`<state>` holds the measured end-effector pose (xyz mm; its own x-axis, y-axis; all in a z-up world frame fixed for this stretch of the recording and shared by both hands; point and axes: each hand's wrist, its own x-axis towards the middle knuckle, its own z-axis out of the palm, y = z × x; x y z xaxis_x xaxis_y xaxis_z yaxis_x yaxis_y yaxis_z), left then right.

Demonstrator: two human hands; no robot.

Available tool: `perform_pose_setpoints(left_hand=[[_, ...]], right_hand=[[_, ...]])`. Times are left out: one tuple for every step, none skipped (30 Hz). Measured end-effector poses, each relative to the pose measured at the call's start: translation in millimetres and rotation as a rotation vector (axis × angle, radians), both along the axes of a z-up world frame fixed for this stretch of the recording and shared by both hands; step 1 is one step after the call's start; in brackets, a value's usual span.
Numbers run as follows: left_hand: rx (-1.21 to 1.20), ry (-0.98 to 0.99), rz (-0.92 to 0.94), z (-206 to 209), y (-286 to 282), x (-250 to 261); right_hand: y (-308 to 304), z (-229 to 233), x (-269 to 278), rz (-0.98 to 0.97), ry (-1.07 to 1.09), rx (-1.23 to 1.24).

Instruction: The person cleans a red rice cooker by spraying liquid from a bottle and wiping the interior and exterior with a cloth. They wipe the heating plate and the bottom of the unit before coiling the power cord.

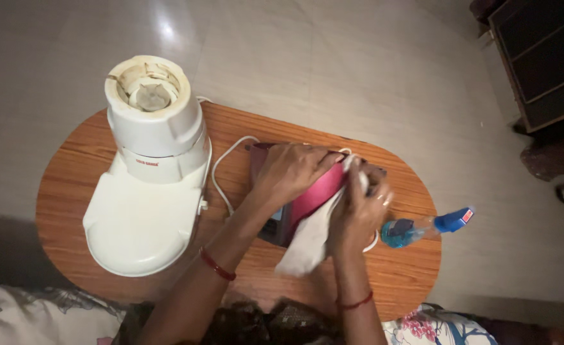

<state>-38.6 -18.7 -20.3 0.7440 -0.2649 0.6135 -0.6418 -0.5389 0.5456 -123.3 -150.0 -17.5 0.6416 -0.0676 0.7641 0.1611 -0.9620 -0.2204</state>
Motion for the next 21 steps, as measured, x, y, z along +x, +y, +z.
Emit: perform_pose_setpoints(left_hand=[[-0.011, -0.009, 0.005, 0.9, -0.1, -0.8], [0.004, 0.009, 0.016, 1.6, -0.7, -1.2], [0.019, 0.028, 0.027, 2.3, -1.8, -1.1], [0.032, 0.05, 0.037, 2.4, -3.4, -1.8], [0.086, 0.069, 0.049, 2.4, -3.2, -1.0], [0.137, 0.082, 0.061, 2.9, -2.8, 2.3], [0.188, 0.095, 0.072, 3.1, -2.2, 4.4], [0.11, 0.081, 0.054, 3.5, -1.5, 5.6], [0.032, 0.066, 0.036, 4.0, -0.7, 6.6], [-0.041, 0.054, 0.019, 4.0, 0.5, 6.6], [-0.041, 0.044, 0.01, 4.5, -0.1, 7.5], [-0.038, 0.037, -0.001, 4.5, -0.6, 7.9], [-0.034, 0.03, -0.012, 4.1, -1.4, 7.5], [0.032, 0.041, -0.004, 3.7, -2.3, 6.7], [0.098, 0.051, 0.005, 3.4, -3.3, 5.8], [0.162, 0.056, 0.018, 3.7, -3.9, 6.8], [0.154, 0.074, 0.02, 3.2, -4.2, 7.0], [0.145, 0.092, 0.023, 1.7, -4.7, 7.1], [0.135, 0.11, 0.026, -0.5, -4.7, 8.7], [0.144, -0.023, 0.014, -4.4, -2.9, 10.5], [0.153, -0.157, 0.002, -9.6, 1.7, 12.9]], right_hand=[[-4.6, 5.4, 7.0, -0.031, 0.021, 0.009], [-6.5, 7.4, 9.5, -0.062, 0.046, 0.018], [-6.2, 5.9, 8.8, -0.067, 0.058, 0.019], [-6.6, 2.8, 5.5, -0.072, 0.074, 0.017], [-7.1, -1.4, 1.6, -0.078, 0.09, 0.016], [-6.9, -6.7, -3.9, -0.067, 0.081, 0.025], [-5.4, -12.8, -11.8, -0.056, 0.072, 0.033], [-6.2, -16.5, -16.7, -0.045, 0.061, 0.042], [-9.0, -17.8, -19.2, -0.028, 0.056, 0.044], [-9.4, -19.0, -21.8, -0.01, 0.054, 0.05], [-9.5, -18.8, -23.0, 0.008, 0.052, 0.056], [-10.2, -17.1, -19.4, 0.008, 0.049, 0.035], [-12.7, -13.0, -9.9, 0.008, 0.045, 0.014], [-13.8, -8.0, -0.9, 0.009, 0.04, -0.007], [-13.6, -3.1, 5.3, -0.003, 0.048, -0.009], [-13.6, 2.6, 13.0, -0.011, 0.051, -0.013], [-12.1, 6.6, 16.9, -0.019, 0.054, -0.017], [-9.3, 8.2, 17.8, -0.012, 0.058, -0.009], [-5.6, 7.4, 17.6, -0.004, 0.061, 0.0], [-3.1, 5.0, 14.7, -0.002, 0.068, 0.007], [-0.3, 0.5, 9.0, 0.009, 0.062, 0.012]])
